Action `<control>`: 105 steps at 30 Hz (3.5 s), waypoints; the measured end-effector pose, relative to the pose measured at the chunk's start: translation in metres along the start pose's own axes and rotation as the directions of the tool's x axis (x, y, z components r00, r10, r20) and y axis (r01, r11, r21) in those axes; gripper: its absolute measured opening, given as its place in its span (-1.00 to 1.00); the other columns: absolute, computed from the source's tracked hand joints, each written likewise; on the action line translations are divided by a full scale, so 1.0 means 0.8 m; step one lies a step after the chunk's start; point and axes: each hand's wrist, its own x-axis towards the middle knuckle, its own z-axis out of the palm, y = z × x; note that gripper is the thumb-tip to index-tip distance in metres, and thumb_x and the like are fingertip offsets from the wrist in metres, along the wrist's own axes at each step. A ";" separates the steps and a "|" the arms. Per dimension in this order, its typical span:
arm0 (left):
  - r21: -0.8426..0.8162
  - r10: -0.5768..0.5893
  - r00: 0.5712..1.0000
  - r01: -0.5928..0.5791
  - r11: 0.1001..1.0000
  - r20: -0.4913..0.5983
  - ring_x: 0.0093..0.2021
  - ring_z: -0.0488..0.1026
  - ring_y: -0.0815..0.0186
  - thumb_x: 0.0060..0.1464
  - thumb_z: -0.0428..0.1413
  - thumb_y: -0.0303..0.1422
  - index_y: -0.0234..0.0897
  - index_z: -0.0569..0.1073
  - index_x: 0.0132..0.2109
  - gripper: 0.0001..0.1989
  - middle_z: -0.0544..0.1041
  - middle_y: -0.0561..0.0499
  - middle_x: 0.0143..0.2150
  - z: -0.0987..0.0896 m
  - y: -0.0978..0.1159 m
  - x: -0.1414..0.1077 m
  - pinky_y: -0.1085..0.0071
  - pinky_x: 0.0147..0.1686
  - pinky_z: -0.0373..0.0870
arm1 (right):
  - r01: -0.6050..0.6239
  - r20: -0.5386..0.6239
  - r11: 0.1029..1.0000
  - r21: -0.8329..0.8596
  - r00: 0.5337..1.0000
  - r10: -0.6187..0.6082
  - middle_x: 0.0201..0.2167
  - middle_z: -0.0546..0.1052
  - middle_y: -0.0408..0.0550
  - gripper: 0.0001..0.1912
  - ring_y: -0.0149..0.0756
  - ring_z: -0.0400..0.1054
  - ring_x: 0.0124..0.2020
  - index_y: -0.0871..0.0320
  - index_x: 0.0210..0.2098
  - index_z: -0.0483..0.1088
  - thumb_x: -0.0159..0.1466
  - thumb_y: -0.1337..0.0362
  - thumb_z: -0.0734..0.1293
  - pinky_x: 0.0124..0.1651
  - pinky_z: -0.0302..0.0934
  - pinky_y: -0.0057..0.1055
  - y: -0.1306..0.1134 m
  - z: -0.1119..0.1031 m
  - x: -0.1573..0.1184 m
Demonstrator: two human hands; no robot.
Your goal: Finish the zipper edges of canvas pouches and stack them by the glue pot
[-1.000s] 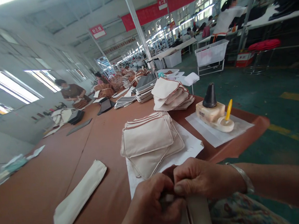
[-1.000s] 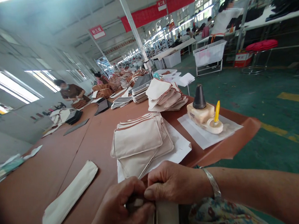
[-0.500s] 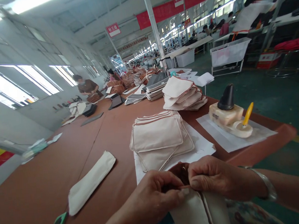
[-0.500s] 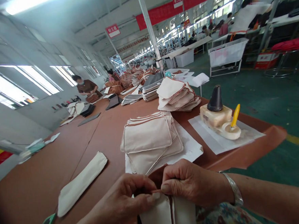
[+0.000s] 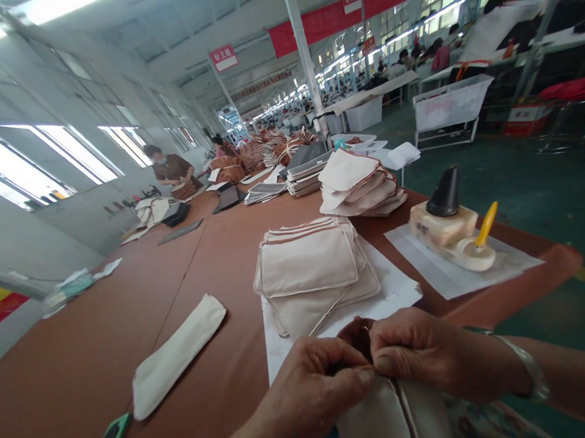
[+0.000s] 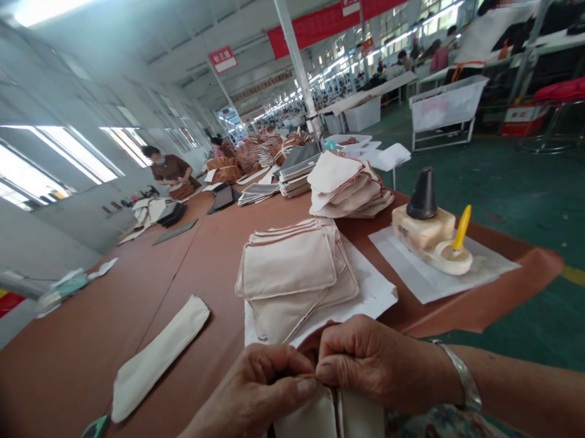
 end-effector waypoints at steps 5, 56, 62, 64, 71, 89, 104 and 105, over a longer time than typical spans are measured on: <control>-0.067 -0.001 0.999 -0.002 0.998 -0.038 -0.44 0.18 0.41 -0.02 0.26 -0.21 -0.40 0.60 -0.32 -0.72 0.38 0.04 -0.47 0.007 -0.002 0.002 0.44 -0.45 0.04 | 0.006 -0.021 1.000 0.021 1.000 -0.005 -0.47 0.33 -0.16 -0.63 -0.41 0.16 -0.40 0.24 -0.43 0.35 0.38 0.09 0.25 -0.36 0.05 -0.50 0.002 0.003 0.000; 0.011 0.012 0.984 -0.014 1.000 0.175 -0.47 0.11 0.43 -0.10 0.23 -0.33 -0.30 0.39 -0.37 -0.81 0.25 0.11 -0.46 -0.004 0.005 -0.011 0.48 -0.50 0.00 | -0.125 0.084 0.992 0.015 0.989 0.124 -0.50 0.44 -0.16 -0.89 -0.47 0.20 -0.49 0.29 -0.36 0.48 0.18 0.37 0.32 -0.48 0.06 -0.59 0.008 -0.008 -0.002; -0.010 0.033 0.974 -0.032 0.999 0.222 -0.44 0.08 0.39 0.13 0.04 0.08 -0.38 0.45 -0.35 -0.48 0.22 0.06 -0.46 -0.010 0.013 -0.006 0.42 -0.46 -0.01 | -0.081 0.071 0.997 -0.011 0.994 0.082 -0.47 0.43 -0.16 -0.91 -0.47 0.21 -0.47 0.27 -0.38 0.47 0.20 0.38 0.32 -0.45 0.08 -0.58 0.002 -0.006 0.000; 0.071 0.009 0.977 -0.024 0.997 0.212 -0.47 0.02 0.42 0.16 0.06 0.02 -0.35 0.41 -0.39 -0.53 0.16 0.10 -0.49 -0.001 0.012 -0.003 0.42 -0.49 -0.06 | -0.029 0.073 1.000 -0.008 0.997 0.030 -0.44 0.44 -0.14 -0.90 -0.45 0.24 -0.44 0.27 -0.37 0.45 0.23 0.35 0.32 -0.41 0.11 -0.56 0.002 -0.005 0.001; 0.131 0.165 0.966 -0.193 0.972 0.201 -0.44 0.07 0.41 0.19 0.11 -0.11 -0.33 0.39 -0.39 -0.65 0.16 0.10 -0.47 -0.006 0.003 -0.007 0.43 -0.46 -0.02 | 0.058 0.137 0.984 0.170 0.987 -0.082 -0.39 0.43 -0.06 -0.57 -0.38 0.26 -0.37 0.31 -0.22 0.47 0.38 0.03 0.22 -0.32 0.17 -0.48 0.005 -0.024 0.006; 0.008 0.164 0.986 -0.164 0.986 0.026 -0.38 0.20 0.35 -0.02 0.21 0.07 -0.33 0.51 -0.24 -0.50 0.32 0.02 -0.39 -0.012 0.009 -0.047 0.46 -0.39 0.08 | 0.183 0.175 0.981 0.065 0.966 -0.192 -0.44 0.37 -0.13 -0.60 -0.41 0.21 -0.39 0.32 -0.35 0.43 0.30 0.03 0.32 -0.34 0.13 -0.51 -0.010 -0.012 0.025; -0.120 0.065 0.986 -0.084 0.989 -0.151 -0.50 0.04 0.47 -0.08 0.29 -0.17 -0.38 0.44 -0.44 -0.67 0.21 0.11 -0.53 0.011 -0.032 -0.034 0.49 -0.54 -0.07 | 0.438 0.134 0.552 -0.710 0.853 -0.504 -0.36 0.44 0.06 -0.82 -0.26 0.23 -0.36 0.28 -0.22 0.41 0.33 0.42 0.18 -0.35 0.11 -0.37 -0.014 0.029 0.004; -0.092 0.064 0.984 -0.079 0.993 -0.164 -0.50 0.03 0.47 -0.08 0.27 -0.21 -0.38 0.43 -0.45 -0.70 0.20 0.11 -0.54 0.011 -0.032 -0.032 0.49 -0.54 -0.06 | 0.434 0.150 0.531 -0.728 0.857 -0.494 -0.38 0.43 0.04 -0.81 -0.27 0.22 -0.38 0.28 -0.26 0.41 0.33 0.43 0.16 -0.37 0.09 -0.36 -0.011 0.031 0.006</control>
